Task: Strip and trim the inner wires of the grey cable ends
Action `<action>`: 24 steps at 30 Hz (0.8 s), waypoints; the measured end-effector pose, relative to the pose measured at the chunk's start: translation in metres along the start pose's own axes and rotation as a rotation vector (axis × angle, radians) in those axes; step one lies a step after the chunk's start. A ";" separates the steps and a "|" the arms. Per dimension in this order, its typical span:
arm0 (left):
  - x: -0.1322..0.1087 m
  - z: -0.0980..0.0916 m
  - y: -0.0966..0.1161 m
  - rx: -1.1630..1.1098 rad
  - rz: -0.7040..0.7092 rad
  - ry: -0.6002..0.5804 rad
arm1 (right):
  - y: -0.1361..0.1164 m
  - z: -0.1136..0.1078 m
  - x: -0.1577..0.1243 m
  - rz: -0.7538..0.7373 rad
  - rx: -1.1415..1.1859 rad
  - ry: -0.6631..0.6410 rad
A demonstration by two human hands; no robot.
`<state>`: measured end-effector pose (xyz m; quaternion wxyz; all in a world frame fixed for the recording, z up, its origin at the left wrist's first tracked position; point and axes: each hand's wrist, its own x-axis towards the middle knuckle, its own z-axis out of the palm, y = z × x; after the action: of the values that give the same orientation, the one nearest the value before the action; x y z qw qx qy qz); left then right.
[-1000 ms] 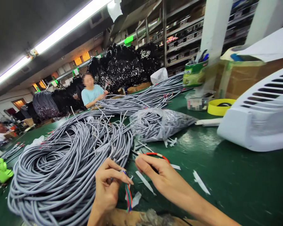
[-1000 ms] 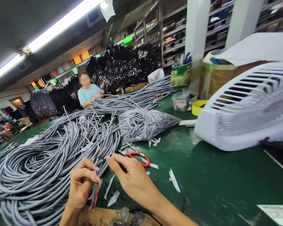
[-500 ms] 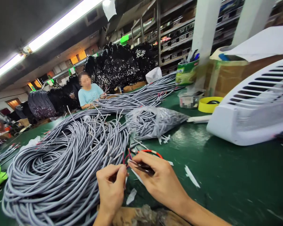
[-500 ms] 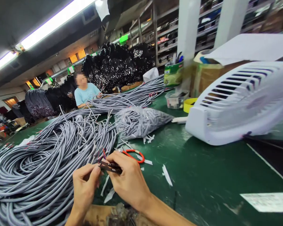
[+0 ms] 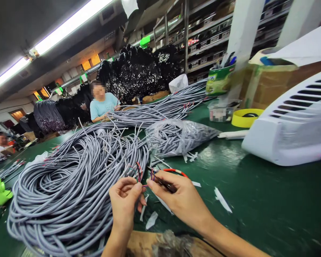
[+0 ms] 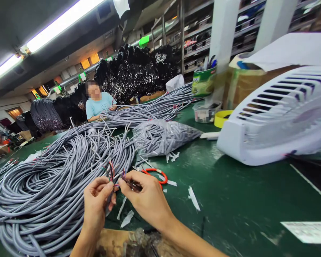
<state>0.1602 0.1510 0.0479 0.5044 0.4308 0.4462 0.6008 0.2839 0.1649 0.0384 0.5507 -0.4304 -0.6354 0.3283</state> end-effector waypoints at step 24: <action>-0.001 0.003 -0.008 0.305 0.218 0.112 | 0.015 0.006 0.010 0.095 -0.146 -0.120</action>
<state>0.1654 0.1511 0.0406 0.3398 0.5138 0.5100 0.6004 0.2805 0.1801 0.0283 0.4628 -0.4787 -0.6682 0.3320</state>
